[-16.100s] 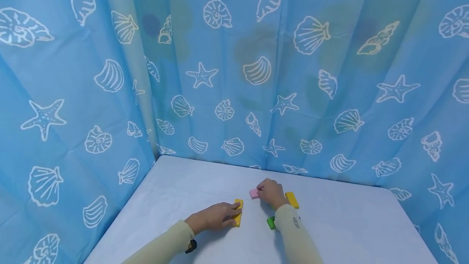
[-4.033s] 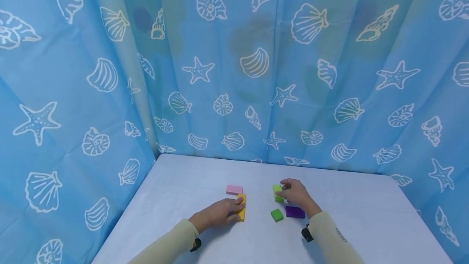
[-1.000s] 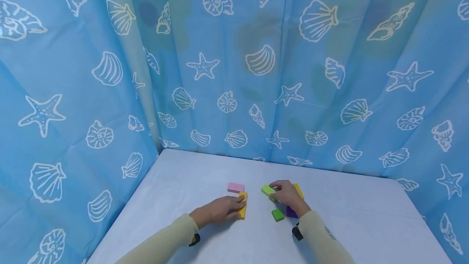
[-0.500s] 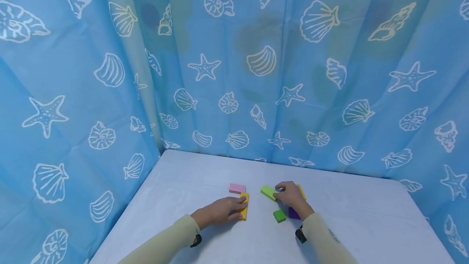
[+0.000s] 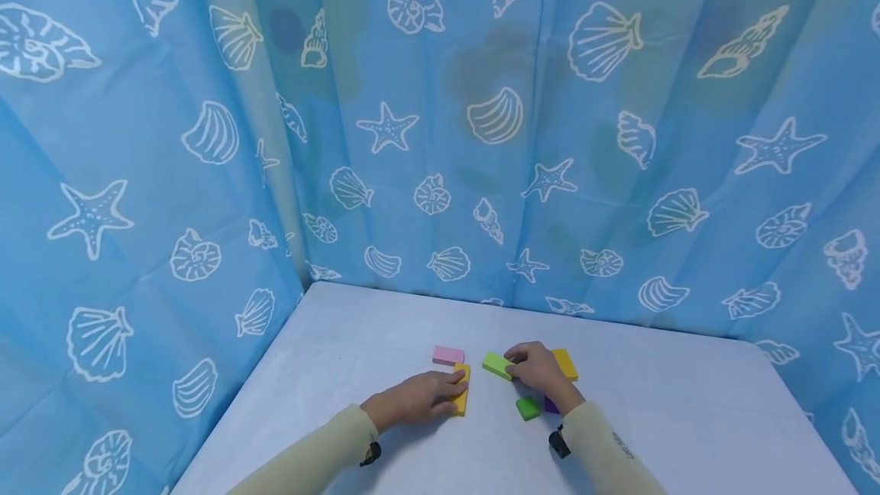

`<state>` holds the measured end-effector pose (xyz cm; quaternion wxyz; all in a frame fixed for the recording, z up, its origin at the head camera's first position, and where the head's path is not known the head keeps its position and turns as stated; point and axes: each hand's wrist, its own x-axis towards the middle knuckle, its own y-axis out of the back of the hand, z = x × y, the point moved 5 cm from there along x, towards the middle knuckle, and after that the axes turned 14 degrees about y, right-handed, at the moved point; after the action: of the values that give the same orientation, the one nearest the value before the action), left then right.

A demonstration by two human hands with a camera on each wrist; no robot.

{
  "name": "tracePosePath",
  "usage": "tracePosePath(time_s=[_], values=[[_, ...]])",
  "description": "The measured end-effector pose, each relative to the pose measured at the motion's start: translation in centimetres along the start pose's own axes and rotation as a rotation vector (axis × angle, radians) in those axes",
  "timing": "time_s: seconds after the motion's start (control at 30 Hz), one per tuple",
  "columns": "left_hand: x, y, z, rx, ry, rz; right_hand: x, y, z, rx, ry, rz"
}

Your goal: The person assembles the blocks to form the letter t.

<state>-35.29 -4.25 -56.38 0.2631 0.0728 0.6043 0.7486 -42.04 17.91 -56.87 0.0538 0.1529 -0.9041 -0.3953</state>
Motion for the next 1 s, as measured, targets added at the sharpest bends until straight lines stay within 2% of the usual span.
tracePosePath(time_s=[0.2, 0.5, 0.77, 1.0], values=[[0.0, 0.1, -0.1, 0.010, -0.013, 0.020, -0.2, 0.1, 0.0, 0.015, 0.013, 0.023], [-0.1, -0.2, -0.1, -0.002, -0.026, 0.020, 0.1, -0.3, -0.5, -0.048, 0.020, -0.004], [-0.3, 0.2, 0.2, -0.001, -0.018, 0.009, 0.6, -0.6, -1.2, -0.075, 0.034, -0.020], [-0.3, 0.3, 0.1, 0.007, -0.015, 0.015, 1.1, -1.0, -1.9, -0.055, 0.038, -0.019]])
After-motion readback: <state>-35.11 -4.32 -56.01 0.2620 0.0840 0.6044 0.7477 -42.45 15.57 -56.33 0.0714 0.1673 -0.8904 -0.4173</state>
